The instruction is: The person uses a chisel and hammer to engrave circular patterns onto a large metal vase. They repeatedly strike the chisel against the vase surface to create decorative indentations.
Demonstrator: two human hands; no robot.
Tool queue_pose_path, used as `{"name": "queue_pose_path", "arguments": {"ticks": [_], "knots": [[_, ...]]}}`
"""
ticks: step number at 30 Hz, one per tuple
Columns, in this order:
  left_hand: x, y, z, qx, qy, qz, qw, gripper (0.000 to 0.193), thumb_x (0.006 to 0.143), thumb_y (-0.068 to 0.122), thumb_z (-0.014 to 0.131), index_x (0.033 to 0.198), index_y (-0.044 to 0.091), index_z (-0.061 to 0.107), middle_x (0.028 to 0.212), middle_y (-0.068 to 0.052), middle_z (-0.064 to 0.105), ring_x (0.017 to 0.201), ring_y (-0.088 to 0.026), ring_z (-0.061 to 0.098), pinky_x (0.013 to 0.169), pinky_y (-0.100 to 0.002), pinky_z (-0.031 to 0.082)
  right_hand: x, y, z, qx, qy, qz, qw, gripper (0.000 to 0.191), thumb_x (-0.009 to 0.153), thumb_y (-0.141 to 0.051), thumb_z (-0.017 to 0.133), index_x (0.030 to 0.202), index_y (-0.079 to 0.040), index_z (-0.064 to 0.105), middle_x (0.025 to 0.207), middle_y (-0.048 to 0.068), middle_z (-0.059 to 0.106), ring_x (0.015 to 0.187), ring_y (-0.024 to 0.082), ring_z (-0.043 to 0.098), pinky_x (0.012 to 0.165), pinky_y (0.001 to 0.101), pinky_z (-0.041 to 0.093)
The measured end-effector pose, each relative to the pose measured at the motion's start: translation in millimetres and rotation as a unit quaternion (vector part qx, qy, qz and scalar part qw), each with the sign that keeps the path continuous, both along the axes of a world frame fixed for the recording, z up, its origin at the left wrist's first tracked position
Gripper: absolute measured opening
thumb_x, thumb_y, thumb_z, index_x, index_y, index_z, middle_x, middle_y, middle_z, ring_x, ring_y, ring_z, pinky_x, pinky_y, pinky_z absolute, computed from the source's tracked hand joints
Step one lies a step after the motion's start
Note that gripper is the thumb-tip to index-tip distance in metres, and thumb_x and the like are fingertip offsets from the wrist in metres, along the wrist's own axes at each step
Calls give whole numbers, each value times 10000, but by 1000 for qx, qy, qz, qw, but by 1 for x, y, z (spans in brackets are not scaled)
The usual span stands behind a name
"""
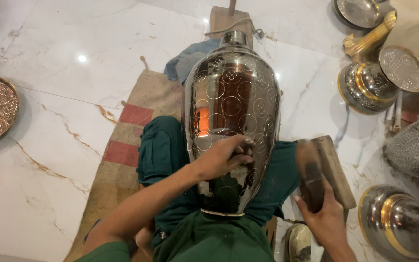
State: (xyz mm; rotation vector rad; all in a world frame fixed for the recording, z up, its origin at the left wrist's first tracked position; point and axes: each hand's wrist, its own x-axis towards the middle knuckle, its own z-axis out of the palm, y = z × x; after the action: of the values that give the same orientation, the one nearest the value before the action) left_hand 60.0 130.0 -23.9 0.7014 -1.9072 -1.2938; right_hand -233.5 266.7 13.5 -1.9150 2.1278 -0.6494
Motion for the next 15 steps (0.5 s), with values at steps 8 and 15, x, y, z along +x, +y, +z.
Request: {"name": "queue_pose_path", "arguments": {"ticks": [8,15], "knots": [[-10,-31,3,-64,-170,-247,952,530,910,151,704,1416,104,556,1158,-145,729,1080,-316,709,928,-453,545,14,12,-36,122,34,-60,990,896,798,-243,774,1582,-291,343,1035,190,721,864,430,718,690,527,577],[-14,-37,4,-127,-144,-299,935,513,909,147,707,1408,115,590,1277,-91,703,1121,-310,688,945,-438,531,-2,25,-55,8,1,-86,996,817,839,-186,783,1539,-173,363,983,164,717,839,344,724,735,466,578]]}}
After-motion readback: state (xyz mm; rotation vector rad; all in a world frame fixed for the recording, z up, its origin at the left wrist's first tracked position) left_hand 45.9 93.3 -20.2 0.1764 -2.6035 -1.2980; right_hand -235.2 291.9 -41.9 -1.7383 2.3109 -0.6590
